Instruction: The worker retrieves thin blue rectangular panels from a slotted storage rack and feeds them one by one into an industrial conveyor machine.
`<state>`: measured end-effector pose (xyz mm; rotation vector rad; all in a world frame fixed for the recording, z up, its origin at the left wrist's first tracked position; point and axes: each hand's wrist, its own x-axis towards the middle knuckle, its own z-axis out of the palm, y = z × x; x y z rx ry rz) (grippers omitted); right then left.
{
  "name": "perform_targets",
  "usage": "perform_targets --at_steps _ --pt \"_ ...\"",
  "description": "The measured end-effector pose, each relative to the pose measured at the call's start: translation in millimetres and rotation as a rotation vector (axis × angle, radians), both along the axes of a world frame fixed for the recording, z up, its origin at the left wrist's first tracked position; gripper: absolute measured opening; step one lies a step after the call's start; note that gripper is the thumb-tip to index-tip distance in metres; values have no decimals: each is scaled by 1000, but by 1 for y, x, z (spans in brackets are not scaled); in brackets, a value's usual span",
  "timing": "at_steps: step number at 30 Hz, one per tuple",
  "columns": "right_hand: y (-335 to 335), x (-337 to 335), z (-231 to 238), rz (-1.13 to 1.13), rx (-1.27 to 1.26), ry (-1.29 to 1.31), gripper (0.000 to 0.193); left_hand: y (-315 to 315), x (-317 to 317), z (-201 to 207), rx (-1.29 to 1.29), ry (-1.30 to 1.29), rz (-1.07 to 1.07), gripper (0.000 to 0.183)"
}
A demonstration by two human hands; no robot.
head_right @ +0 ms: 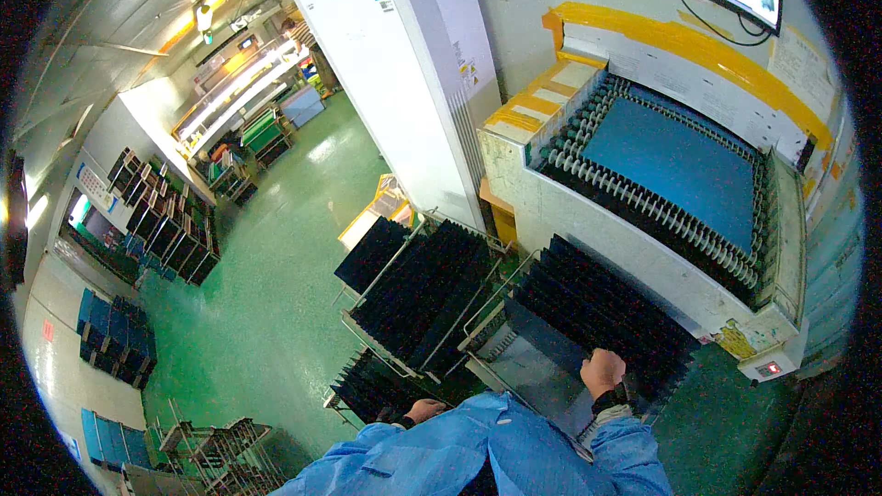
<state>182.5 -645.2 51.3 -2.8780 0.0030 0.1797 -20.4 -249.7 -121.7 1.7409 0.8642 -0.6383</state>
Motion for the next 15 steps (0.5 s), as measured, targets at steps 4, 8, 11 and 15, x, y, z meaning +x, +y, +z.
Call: perform_targets --at_steps 4,8,11,15 --pt "-3 -1 -6 -5 3 -18 25 -3 3 3 49 2 -25 33" --pt "-2 -1 -11 -2 -9 -26 24 0 1 -1 26 24 -27 32" --pt "-2 -2 -15 -2 -20 -35 24 1 -1 -7 10 -16 6 31" --pt "-1 -4 -17 -2 -18 -56 24 4 -4 -17 -8 -7 -11 30"
